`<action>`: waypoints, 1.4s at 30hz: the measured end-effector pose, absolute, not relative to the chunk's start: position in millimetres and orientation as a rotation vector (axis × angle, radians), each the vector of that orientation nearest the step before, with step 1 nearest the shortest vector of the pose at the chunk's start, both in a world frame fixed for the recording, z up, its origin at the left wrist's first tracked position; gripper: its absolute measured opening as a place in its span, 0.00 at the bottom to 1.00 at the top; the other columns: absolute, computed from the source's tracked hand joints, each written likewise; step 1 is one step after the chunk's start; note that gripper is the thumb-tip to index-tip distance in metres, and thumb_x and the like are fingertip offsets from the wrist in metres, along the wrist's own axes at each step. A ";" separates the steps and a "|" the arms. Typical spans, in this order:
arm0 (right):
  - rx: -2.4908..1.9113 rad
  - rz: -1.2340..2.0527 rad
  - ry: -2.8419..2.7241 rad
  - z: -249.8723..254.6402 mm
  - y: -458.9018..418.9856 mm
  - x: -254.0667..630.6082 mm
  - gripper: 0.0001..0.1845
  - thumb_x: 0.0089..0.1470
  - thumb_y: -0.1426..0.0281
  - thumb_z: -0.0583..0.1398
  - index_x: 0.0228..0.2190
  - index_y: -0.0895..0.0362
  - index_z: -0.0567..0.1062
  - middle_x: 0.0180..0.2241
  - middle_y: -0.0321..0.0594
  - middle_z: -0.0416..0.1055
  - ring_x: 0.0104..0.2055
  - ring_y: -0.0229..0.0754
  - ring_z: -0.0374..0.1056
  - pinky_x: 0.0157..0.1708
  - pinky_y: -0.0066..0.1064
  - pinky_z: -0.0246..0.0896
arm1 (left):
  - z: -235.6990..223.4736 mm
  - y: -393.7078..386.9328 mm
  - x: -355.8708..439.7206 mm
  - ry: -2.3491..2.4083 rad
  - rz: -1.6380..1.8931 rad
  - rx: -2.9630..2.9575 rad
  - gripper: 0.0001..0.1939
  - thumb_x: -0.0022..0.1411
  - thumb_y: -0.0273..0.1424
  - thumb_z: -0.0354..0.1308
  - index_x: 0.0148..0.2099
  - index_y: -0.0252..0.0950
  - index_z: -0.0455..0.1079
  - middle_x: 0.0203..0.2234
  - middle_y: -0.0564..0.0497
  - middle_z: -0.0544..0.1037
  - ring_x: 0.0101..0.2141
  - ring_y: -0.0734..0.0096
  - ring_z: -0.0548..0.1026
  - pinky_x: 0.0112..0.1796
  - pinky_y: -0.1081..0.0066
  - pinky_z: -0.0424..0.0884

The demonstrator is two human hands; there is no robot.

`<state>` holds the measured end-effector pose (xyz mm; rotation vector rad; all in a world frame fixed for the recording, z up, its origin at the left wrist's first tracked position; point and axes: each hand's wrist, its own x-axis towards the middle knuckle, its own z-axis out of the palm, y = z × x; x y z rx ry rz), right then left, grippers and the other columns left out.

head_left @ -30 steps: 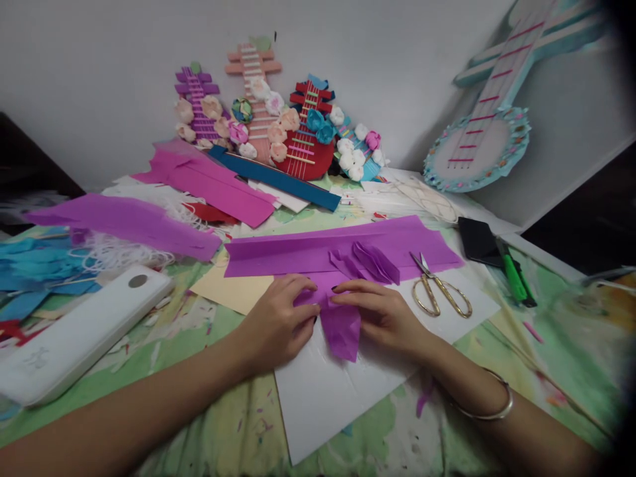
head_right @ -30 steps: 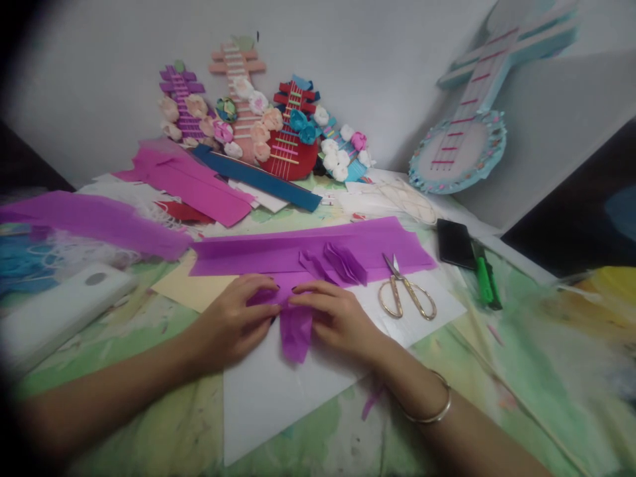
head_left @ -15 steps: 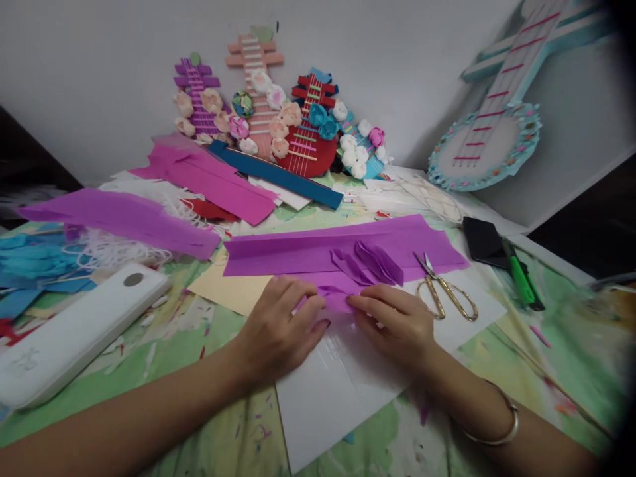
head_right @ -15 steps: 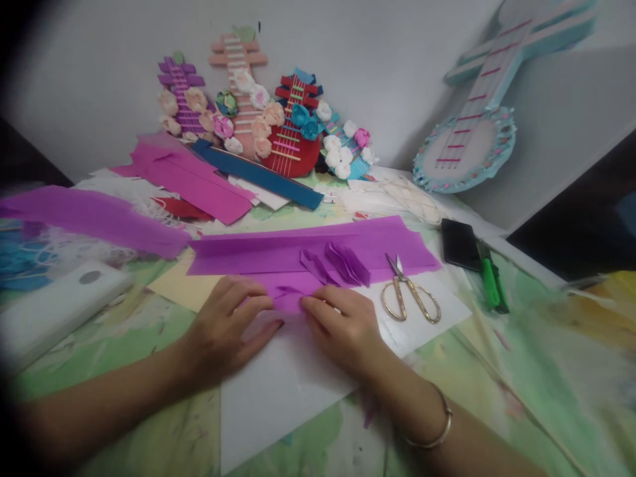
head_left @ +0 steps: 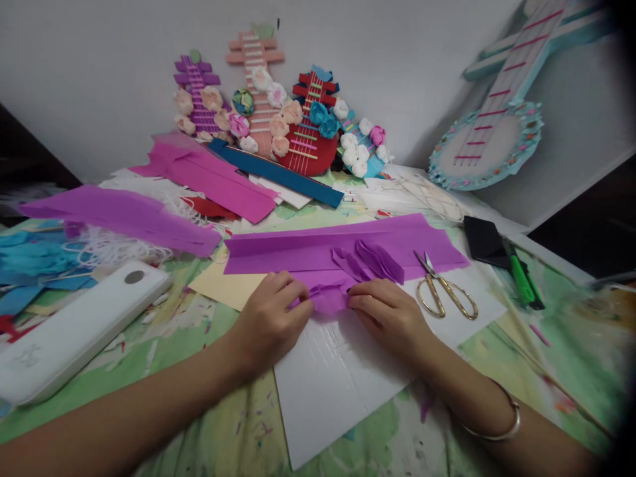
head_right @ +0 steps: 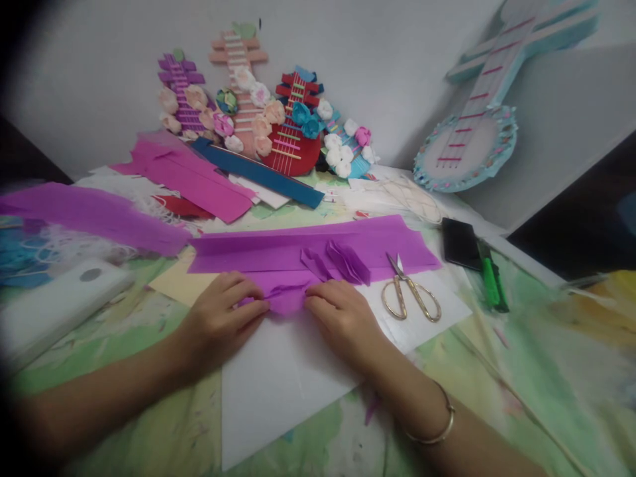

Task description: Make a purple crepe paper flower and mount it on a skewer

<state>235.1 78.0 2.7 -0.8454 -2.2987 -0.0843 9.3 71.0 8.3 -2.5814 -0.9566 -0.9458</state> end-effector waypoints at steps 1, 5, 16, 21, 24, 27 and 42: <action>-0.835 -0.052 -2.306 2.8 78.7 235.3 0.08 0.56 0.79 0.56 0.32 0.59 0.75 0.35 0.43 0.75 0.36 0.41 0.67 0.35 0.34 0.63 | 8.3 71.4 9.0 -0.971 -0.925 -2.585 0.08 0.57 0.20 0.54 0.28 0.31 0.72 0.27 0.45 0.73 0.31 0.66 0.66 0.32 0.65 0.65; -0.837 0.067 -2.321 2.0 82.0 236.0 0.08 0.56 0.78 0.56 0.30 0.59 0.75 0.32 0.42 0.74 0.35 0.41 0.65 0.34 0.34 0.62 | 7.4 73.3 8.8 -1.020 -0.866 -2.603 0.07 0.58 0.21 0.54 0.31 0.31 0.73 0.28 0.45 0.73 0.31 0.65 0.66 0.32 0.64 0.66; -0.850 0.230 -2.357 0.9 82.4 234.1 0.08 0.56 0.78 0.56 0.31 0.59 0.75 0.29 0.41 0.74 0.35 0.42 0.63 0.36 0.35 0.61 | 7.2 68.8 12.4 -0.894 -0.735 -2.726 0.08 0.61 0.22 0.51 0.38 0.31 0.72 0.31 0.44 0.74 0.35 0.64 0.68 0.35 0.63 0.67; -0.895 0.243 -2.294 1.1 84.0 235.1 0.08 0.55 0.75 0.58 0.35 0.59 0.77 0.30 0.42 0.73 0.34 0.42 0.62 0.35 0.35 0.62 | 6.1 69.7 11.9 -0.936 -0.759 -2.754 0.09 0.61 0.22 0.50 0.35 0.32 0.72 0.28 0.46 0.73 0.33 0.65 0.69 0.34 0.64 0.67; -0.949 0.250 -2.272 2.2 84.4 235.2 0.09 0.54 0.74 0.59 0.36 0.61 0.78 0.29 0.44 0.70 0.34 0.42 0.62 0.33 0.35 0.62 | 6.0 70.3 11.2 -0.949 -0.781 -2.769 0.09 0.61 0.23 0.50 0.34 0.32 0.72 0.28 0.45 0.73 0.33 0.66 0.69 0.35 0.64 0.67; -0.970 0.290 -2.270 3.7 84.0 235.2 0.09 0.54 0.74 0.59 0.35 0.60 0.79 0.29 0.44 0.69 0.33 0.41 0.63 0.32 0.34 0.62 | 5.5 70.3 10.9 -0.950 -0.772 -2.791 0.08 0.60 0.24 0.51 0.34 0.32 0.72 0.29 0.45 0.73 0.33 0.65 0.69 0.35 0.64 0.66; -0.933 0.426 -2.359 10.2 84.7 243.1 0.09 0.53 0.75 0.59 0.36 0.56 0.77 0.37 0.42 0.74 0.42 0.42 0.67 0.42 0.37 0.64 | 9.4 67.7 13.7 -0.958 -0.792 -2.881 0.12 0.61 0.31 0.53 0.45 0.32 0.70 0.38 0.41 0.74 0.41 0.58 0.69 0.42 0.58 0.68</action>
